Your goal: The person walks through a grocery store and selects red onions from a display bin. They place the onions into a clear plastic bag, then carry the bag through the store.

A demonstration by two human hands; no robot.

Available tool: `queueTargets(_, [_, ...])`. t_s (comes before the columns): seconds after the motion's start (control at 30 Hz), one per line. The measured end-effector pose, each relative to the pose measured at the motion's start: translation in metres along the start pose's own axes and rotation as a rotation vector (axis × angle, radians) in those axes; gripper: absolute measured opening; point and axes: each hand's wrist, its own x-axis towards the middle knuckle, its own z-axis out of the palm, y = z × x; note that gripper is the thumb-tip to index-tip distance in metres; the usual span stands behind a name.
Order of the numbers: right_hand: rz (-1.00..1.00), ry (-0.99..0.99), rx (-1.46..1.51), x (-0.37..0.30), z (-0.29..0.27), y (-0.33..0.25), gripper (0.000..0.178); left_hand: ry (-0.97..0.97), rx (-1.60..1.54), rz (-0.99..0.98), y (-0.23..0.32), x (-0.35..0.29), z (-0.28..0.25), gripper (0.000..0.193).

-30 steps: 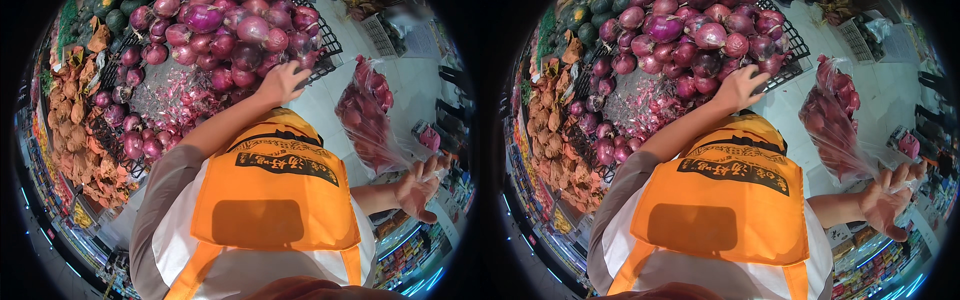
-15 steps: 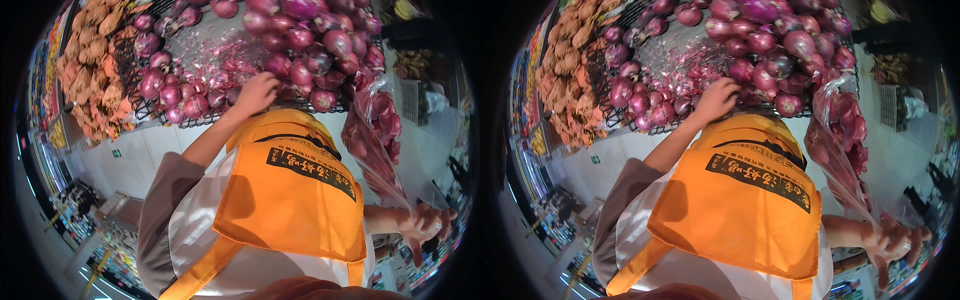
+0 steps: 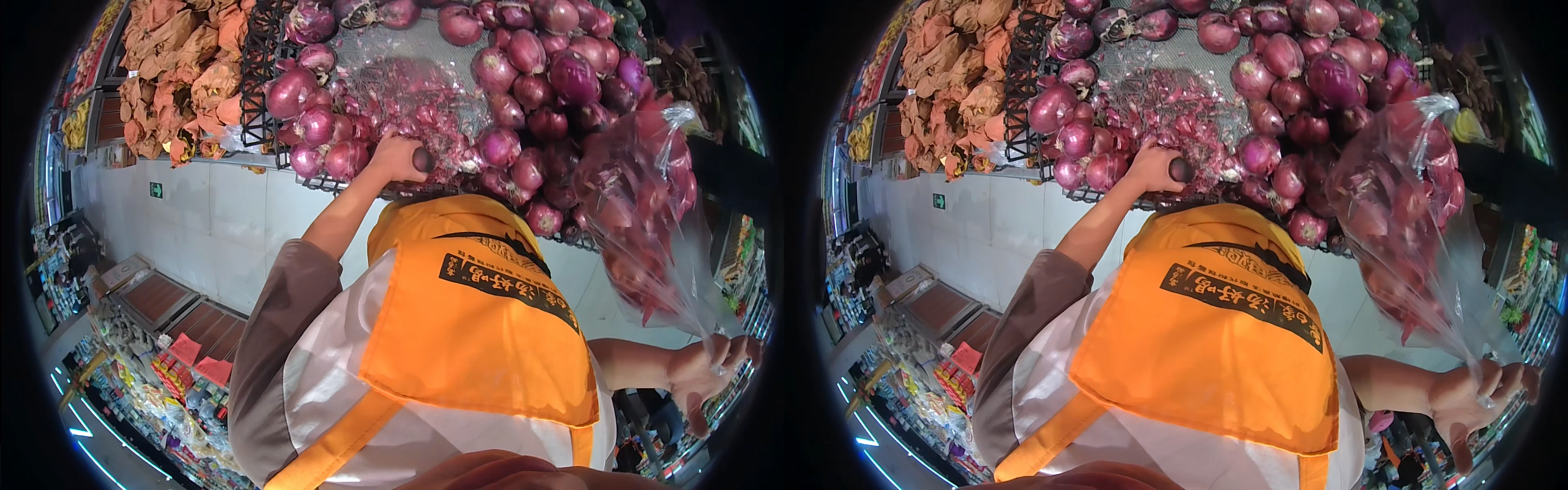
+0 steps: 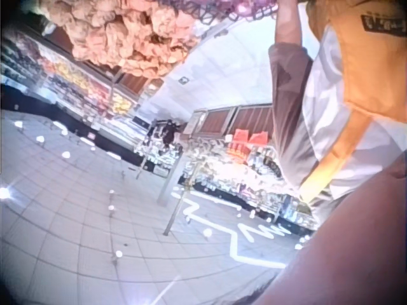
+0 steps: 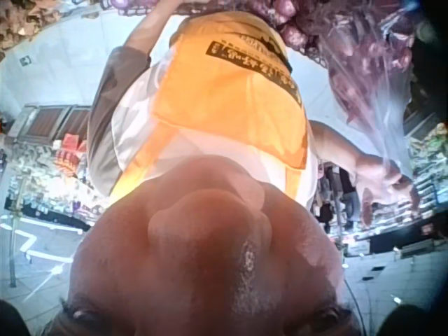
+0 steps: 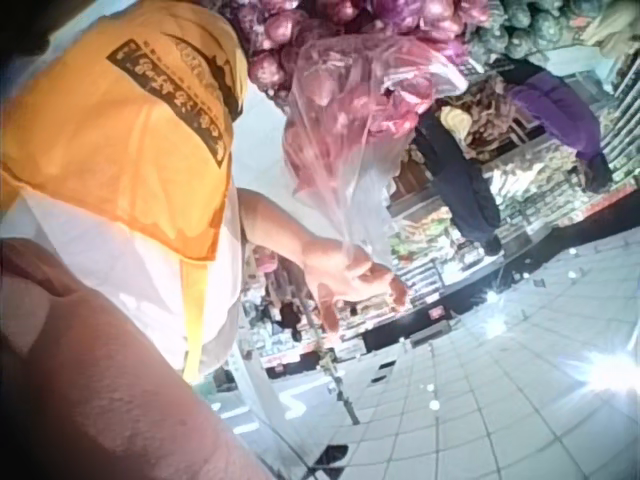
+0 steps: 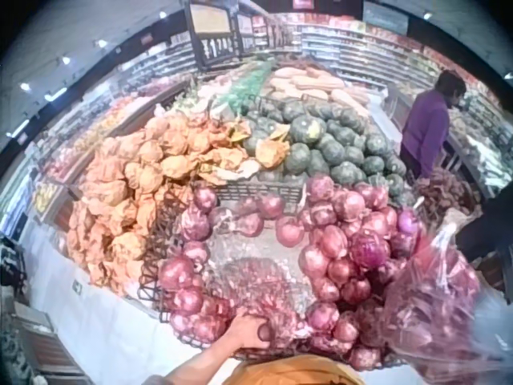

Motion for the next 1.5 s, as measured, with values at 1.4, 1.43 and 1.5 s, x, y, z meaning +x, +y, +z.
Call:
queueTargets(1.4, [-0.137,0.150,-0.194,-0.056,0.056,-0.003,0.135,0.727,0.179,0.089,0.033,0.242,-0.214,0.077])
queueTargets(1.43, [-0.155,0.150,-0.195,-0.057,0.060,-0.003,0.138,0.657,0.220,0.068,0.033,0.250,-0.221,0.079])
queueTargets(1.5, [-0.141,0.143,-0.263,-0.060,0.066,-0.004,0.142,0.572,0.300,0.063,0.030,0.261,-0.233,0.084])
